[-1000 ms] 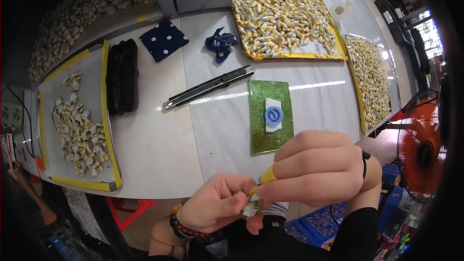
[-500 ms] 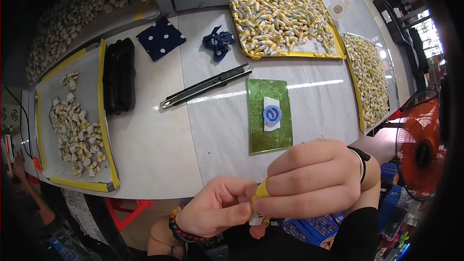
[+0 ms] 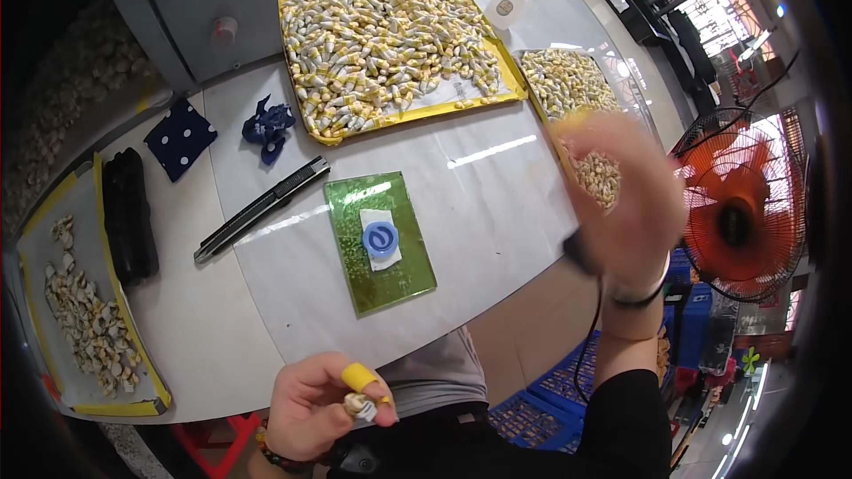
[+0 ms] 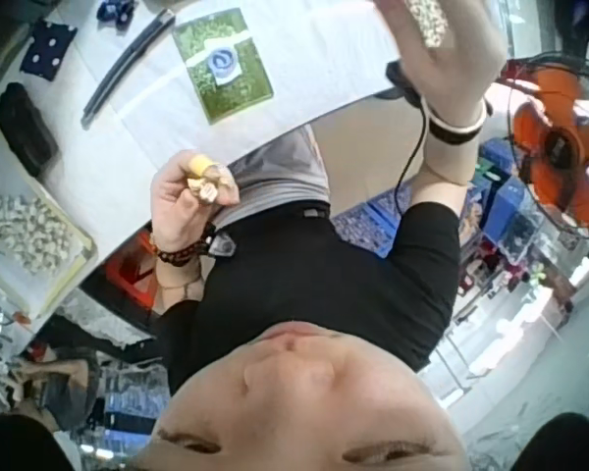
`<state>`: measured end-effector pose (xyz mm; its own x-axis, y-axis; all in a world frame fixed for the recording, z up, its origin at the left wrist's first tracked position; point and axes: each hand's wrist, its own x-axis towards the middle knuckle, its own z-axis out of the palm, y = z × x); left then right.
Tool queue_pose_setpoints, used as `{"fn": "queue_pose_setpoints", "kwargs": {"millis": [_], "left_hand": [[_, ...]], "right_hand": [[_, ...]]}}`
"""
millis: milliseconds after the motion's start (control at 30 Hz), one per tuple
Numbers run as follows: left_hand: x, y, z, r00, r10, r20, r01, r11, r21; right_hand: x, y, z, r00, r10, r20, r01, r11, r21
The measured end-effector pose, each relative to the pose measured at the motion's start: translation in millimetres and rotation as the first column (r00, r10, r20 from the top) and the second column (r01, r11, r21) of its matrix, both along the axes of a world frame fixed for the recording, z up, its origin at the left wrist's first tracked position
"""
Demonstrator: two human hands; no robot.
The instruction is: The person repeatedly picks small white and yellow components from a tray, applies a blue substance from a small pad, and assembles them by hand. The assembled units are placed into a separate tray on the table.
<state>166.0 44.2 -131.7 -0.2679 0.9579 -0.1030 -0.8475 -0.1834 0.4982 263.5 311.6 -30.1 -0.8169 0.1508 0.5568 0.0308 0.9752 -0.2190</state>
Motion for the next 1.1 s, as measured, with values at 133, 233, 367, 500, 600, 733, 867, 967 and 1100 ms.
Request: {"fn": "queue_pose_setpoints", "kwargs": {"millis": [133, 233, 367, 500, 600, 733, 867, 967, 1100], "left_hand": [[2, 8, 11, 0.999, 0.019, -0.029, -0.020, 0.999, -0.033], [0, 0, 3, 0.997, -0.076, 0.029, 0.074, 0.996, 0.046], [-1, 0, 2, 0.996, -0.082, 0.046, 0.078, 0.994, 0.083], [-3, -1, 1, 0.995, -0.092, 0.047, 0.087, 0.991, 0.101], [-3, -1, 1, 0.994, -0.092, 0.057, 0.088, 0.993, 0.082], [-4, 0, 0, 0.992, -0.096, 0.077, 0.089, 0.992, 0.090], [-5, -1, -1, 0.989, -0.099, 0.105, 0.088, 0.990, 0.111], [-5, -1, -2, 0.987, -0.097, 0.129, 0.080, 0.988, 0.131], [-7, -4, -1, 0.983, -0.118, 0.140, 0.098, 0.985, 0.139]], "right_hand": [[49, 104, 0, 0.807, -0.398, 0.436, 0.449, 0.894, -0.015], [52, 123, -20, 0.777, -0.345, 0.527, 0.510, 0.835, -0.205], [53, 129, -33, 0.834, -0.299, 0.464, 0.438, 0.870, -0.227], [61, 139, -37, 0.819, -0.400, 0.410, 0.476, 0.874, -0.099], [62, 138, -36, 0.833, -0.436, 0.340, 0.497, 0.860, -0.113], [61, 129, -31, 0.855, -0.426, 0.295, 0.496, 0.838, -0.226], [49, 97, -25, 0.971, -0.154, 0.184, 0.235, 0.757, -0.609], [31, 54, -19, 0.964, -0.025, 0.263, 0.221, 0.623, -0.751], [14, 16, -21, 0.925, 0.181, 0.334, 0.203, 0.509, -0.837]]}}
